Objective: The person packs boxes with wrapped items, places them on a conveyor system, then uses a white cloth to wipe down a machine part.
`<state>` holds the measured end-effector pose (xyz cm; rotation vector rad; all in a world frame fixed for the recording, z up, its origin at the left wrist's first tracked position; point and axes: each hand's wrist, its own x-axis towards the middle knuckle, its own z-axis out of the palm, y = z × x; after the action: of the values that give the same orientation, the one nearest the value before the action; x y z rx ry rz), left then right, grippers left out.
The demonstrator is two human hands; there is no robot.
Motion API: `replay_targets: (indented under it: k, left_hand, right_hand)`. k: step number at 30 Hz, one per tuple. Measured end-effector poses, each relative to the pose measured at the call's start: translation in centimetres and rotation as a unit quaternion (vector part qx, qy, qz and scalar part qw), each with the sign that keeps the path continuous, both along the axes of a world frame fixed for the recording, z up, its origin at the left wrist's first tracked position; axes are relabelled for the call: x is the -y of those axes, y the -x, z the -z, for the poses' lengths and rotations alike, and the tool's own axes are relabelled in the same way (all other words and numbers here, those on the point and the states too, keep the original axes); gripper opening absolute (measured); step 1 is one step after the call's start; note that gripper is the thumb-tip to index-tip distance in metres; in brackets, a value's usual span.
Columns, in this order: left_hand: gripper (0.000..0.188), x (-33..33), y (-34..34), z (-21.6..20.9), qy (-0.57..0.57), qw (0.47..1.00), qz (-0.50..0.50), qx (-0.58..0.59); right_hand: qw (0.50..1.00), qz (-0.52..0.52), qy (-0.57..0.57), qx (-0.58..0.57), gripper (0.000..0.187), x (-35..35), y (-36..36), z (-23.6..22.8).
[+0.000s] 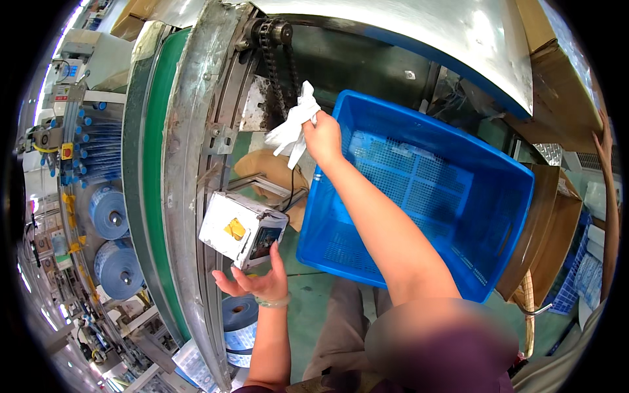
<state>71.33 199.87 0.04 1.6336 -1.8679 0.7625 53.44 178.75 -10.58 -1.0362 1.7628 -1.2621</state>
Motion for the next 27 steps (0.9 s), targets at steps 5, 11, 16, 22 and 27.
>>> replay_targets:
  k: [5, 11, 16, 22, 27]
  left_hand:
    - [0.096, -0.3, -0.3, 0.4, 0.000, 1.000, -0.001, 0.001]
    - [0.092, -0.4, -0.4, 0.2, -0.027, 1.000, 0.001, -0.007]
    - [0.091, 0.0, -0.2, -0.1, -0.031, 0.999, 0.004, -0.008]
    - [0.097, 0.2, 0.2, -0.6, -0.064, 0.998, -0.011, 0.007]
    - [0.105, -0.4, 0.2, -1.8, -0.088, 0.996, 0.011, -0.010]
  right_hand:
    - [0.999, 0.022, 0.022, 0.010, 0.023, -0.7, -0.3, -0.1]
    - [0.998, 0.039, 0.013, 0.052, 0.023, -0.6, -0.4, -0.2]
    - [0.996, 0.047, 0.012, 0.072, 0.022, -0.7, -0.2, -0.9]
    - [0.998, 0.023, -0.008, 0.066, 0.020, -0.7, 0.3, -0.8]
    - [0.995, 0.034, 0.008, 0.088, 0.019, -0.9, -0.2, 0.3]
